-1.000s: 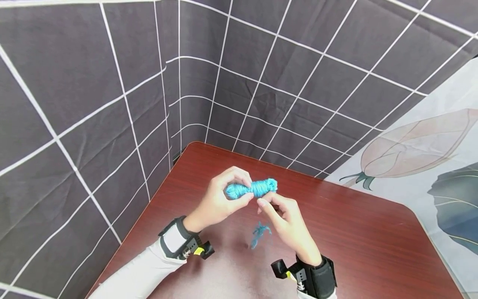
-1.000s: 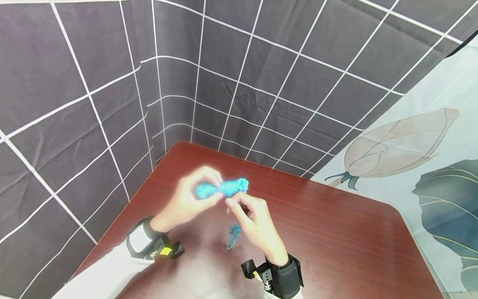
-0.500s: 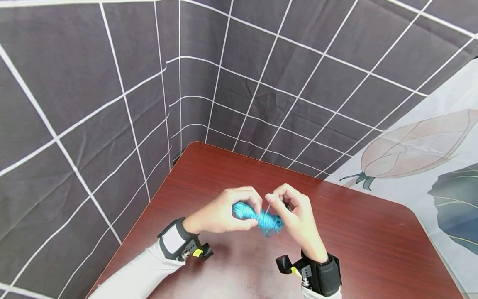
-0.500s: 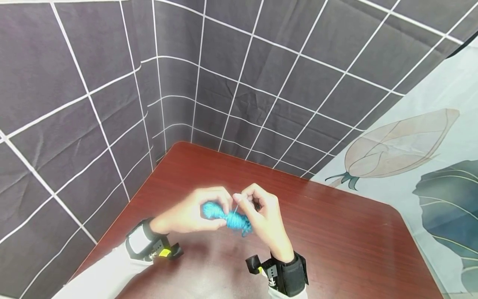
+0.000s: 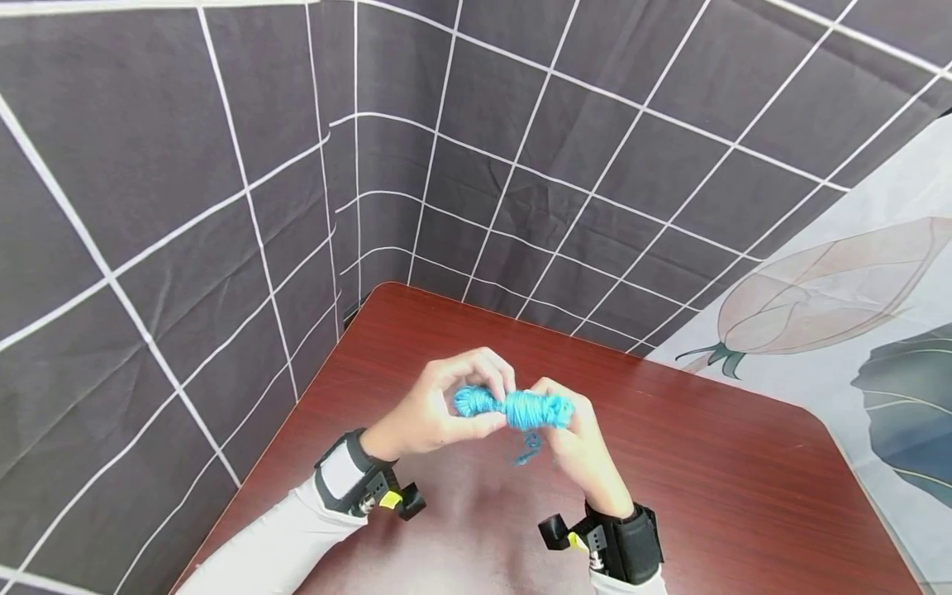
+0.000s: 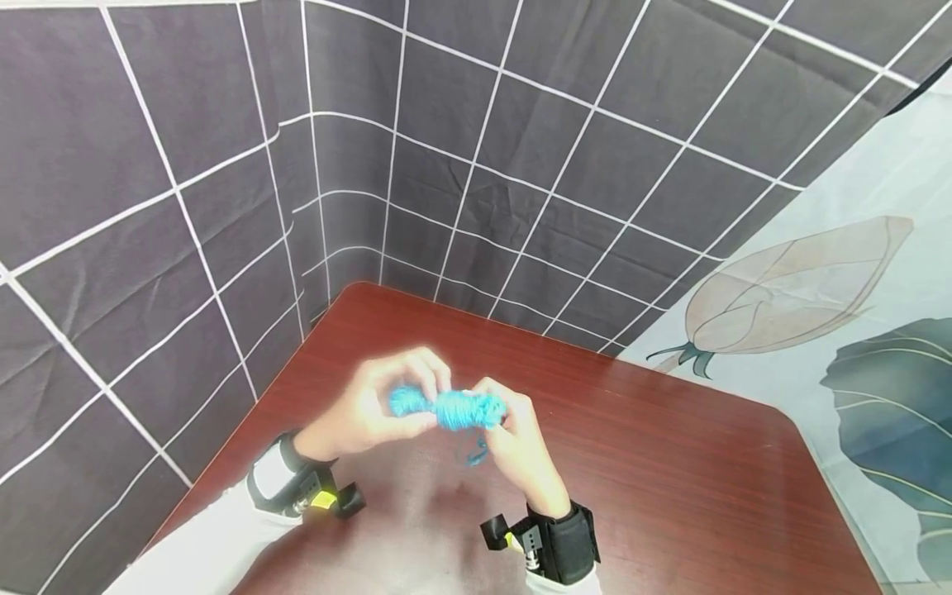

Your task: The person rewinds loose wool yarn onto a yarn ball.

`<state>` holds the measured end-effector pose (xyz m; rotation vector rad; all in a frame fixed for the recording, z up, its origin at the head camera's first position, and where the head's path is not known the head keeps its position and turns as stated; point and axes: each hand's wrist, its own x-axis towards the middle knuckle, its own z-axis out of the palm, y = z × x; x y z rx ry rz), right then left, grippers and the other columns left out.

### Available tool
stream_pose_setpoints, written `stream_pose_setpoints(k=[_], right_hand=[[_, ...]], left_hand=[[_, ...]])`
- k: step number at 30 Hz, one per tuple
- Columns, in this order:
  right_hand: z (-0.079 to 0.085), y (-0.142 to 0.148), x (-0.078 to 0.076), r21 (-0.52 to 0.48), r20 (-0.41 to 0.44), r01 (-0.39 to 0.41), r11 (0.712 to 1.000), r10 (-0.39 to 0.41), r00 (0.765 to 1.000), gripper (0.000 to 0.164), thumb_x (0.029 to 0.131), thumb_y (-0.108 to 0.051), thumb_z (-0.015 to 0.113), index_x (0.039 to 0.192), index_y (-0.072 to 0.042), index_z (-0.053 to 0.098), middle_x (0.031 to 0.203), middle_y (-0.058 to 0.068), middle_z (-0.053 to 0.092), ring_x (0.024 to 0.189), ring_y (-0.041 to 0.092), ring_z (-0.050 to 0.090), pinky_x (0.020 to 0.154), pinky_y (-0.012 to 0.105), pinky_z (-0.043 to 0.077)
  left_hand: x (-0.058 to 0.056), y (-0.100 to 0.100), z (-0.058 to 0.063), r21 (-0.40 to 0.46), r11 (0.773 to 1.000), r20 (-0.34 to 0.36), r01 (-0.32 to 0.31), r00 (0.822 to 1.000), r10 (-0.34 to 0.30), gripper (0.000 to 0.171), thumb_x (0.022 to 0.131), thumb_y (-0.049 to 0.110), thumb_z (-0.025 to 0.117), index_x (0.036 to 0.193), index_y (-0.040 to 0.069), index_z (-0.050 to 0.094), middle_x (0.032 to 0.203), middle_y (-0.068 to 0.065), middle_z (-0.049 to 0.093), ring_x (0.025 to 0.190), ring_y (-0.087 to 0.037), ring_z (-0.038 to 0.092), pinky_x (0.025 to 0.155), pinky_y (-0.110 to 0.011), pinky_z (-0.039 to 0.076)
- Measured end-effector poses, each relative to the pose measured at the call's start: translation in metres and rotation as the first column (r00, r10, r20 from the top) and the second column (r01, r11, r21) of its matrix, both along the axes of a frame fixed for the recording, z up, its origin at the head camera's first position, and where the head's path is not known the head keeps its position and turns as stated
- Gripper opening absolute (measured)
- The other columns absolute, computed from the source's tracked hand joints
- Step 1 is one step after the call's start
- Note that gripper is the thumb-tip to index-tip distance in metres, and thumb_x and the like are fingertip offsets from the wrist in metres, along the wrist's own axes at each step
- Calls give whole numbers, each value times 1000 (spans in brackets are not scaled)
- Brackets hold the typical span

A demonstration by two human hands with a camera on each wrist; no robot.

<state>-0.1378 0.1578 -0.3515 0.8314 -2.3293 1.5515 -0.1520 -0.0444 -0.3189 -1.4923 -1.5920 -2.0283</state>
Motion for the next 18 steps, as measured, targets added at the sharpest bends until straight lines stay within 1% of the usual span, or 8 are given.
stream_pose_setpoints(k=[2,3,5,7,10,12,14,18], right_hand=[[-5,-2,1,-15,17,-32,999,32,999,21,88,11,45,74,-3,52,51,6,38,41,17,40,36,30,37],[-8,-3,1,-29,33,-46,999,47,998,22,89,12,43,73,-1,51,50,7,35,40,17,38,37,32,37],[-11,-7,3,-57,58,-74,996,77,995,24,92,11,40,72,1,49,49,8,30,40,15,33,36,34,33],[-12,-10,5,-76,75,-98,992,104,992,23,93,9,40,74,1,50,50,7,29,41,13,30,35,33,31],[-9,-14,8,-53,63,-101,993,104,993,24,94,5,42,74,-2,51,49,4,31,41,10,31,35,28,32],[-5,-15,11,-29,41,-89,996,91,995,24,93,4,44,73,-4,51,51,4,36,42,10,34,37,26,35],[0,-15,12,-7,21,-63,998,63,998,22,93,2,47,73,-6,52,54,5,43,43,11,40,38,27,38],[11,-12,14,-3,-7,-17,1000,17,1000,18,90,2,52,75,-6,54,60,10,50,46,14,50,39,32,44]], left_hand=[[-1,0,-1,32,998,35,-52,998,51,23,67,-21,63,81,-6,52,88,-22,54,86,-26,53,69,-28,52],[-1,0,-2,42,995,46,-86,995,84,23,67,-21,63,81,-7,52,88,-22,54,85,-26,53,70,-28,51],[-3,1,-4,50,984,59,-170,984,167,23,68,-20,64,82,-7,53,89,-22,55,85,-26,54,71,-28,52],[-4,1,-5,47,967,66,-252,966,248,22,68,-18,66,83,-7,54,90,-21,56,86,-25,55,72,-29,52],[-7,1,-8,10,936,65,-353,934,352,22,69,-14,68,85,-6,56,91,-19,58,88,-23,55,74,-31,52],[-7,0,-10,-31,921,61,-389,919,390,21,70,-11,69,86,-4,57,91,-17,59,88,-21,55,73,-32,52],[-7,0,-11,-85,910,46,-406,911,411,20,70,-8,70,86,-3,58,90,-15,59,87,-19,55,73,-33,52],[-5,0,-14,-181,907,-5,-380,923,386,19,70,-5,71,84,0,59,88,-12,60,83,-17,55,72,-35,52]])
